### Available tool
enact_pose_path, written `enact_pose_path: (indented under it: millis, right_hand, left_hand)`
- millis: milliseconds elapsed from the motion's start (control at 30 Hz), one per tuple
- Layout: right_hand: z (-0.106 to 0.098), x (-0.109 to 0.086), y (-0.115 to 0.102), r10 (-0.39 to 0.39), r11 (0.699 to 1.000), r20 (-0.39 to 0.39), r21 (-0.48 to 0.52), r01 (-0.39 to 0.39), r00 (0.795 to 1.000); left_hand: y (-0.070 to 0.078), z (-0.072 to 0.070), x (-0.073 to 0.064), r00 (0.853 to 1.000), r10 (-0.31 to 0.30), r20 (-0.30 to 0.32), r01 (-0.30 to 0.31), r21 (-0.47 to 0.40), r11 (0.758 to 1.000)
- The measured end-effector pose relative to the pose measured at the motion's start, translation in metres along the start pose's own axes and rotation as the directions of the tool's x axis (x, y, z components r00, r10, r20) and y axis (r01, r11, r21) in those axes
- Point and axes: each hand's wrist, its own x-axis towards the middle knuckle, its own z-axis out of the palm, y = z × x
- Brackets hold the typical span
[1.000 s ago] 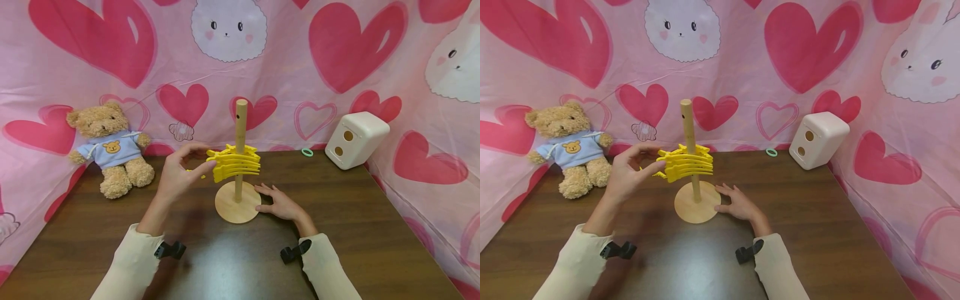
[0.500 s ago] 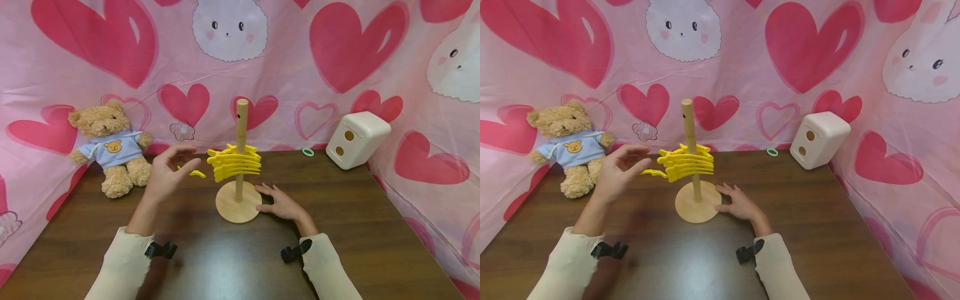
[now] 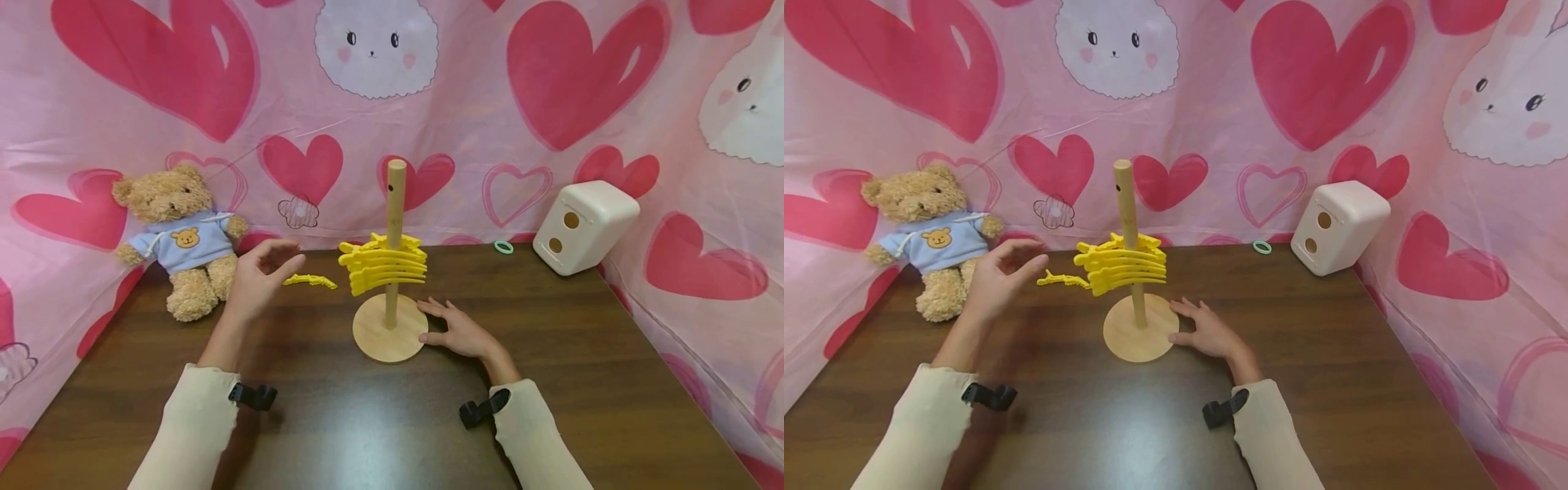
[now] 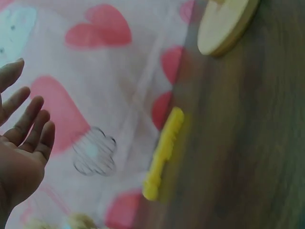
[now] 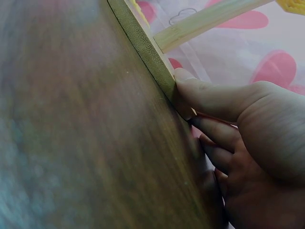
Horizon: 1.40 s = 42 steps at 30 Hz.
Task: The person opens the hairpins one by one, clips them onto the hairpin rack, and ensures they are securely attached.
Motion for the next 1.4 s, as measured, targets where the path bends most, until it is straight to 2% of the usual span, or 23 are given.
enact_pose_path:
  millis: [133, 300, 467, 667, 833, 1067, 1133, 1400]
  right_hand:
    - [-0.001, 0.001, 0.001, -0.015, 1.0, -0.001, -0.004, 0.015, 1.0]
    - [0.0, 0.001, 0.002, -0.013, 1.0, 0.002, -0.001, 0.013, 1.0]
    - [0.001, 0.001, 0.003, -0.016, 1.0, 0.004, 0.001, 0.016, 1.0]
    - [0.001, 0.0, 0.003, -0.014, 1.0, 0.007, 0.007, 0.013, 1.0]
    - [0.0, 0.0, 0.003, -0.021, 1.0, 0.0, -0.001, 0.021, 1.0]
    - [0.001, 0.001, 0.003, -0.005, 1.0, 0.008, -0.008, 0.005, 1.0]
    - [0.001, 0.001, 0.002, 0.001, 1.0, 0.008, -0.009, -0.001, 1.0]
    - [0.001, 0.001, 0.002, 0.005, 1.0, 0.008, -0.016, -0.004, 1.0]
  left_hand:
    - [-0.018, -0.004, 0.005, 0.993, -0.116, 0.036, 0.114, 0.041, 0.993]
    - [-0.042, -0.007, 0.01, 0.966, -0.251, 0.064, 0.247, 0.065, 0.967]
    - [-0.063, -0.009, 0.013, 0.944, -0.318, 0.088, 0.314, 0.062, 0.947]
    - [-0.075, -0.008, 0.015, 0.935, -0.339, 0.108, 0.333, 0.067, 0.94]
    - [-0.083, -0.005, 0.02, 0.93, -0.354, 0.099, 0.342, 0.121, 0.932]
    - [-0.094, -0.003, 0.019, 0.9, -0.42, 0.117, 0.403, 0.145, 0.904]
    - [-0.097, -0.003, 0.019, 0.895, -0.429, 0.122, 0.411, 0.148, 0.9]
    - [-0.104, -0.005, 0.023, 0.893, -0.42, 0.16, 0.375, 0.25, 0.893]
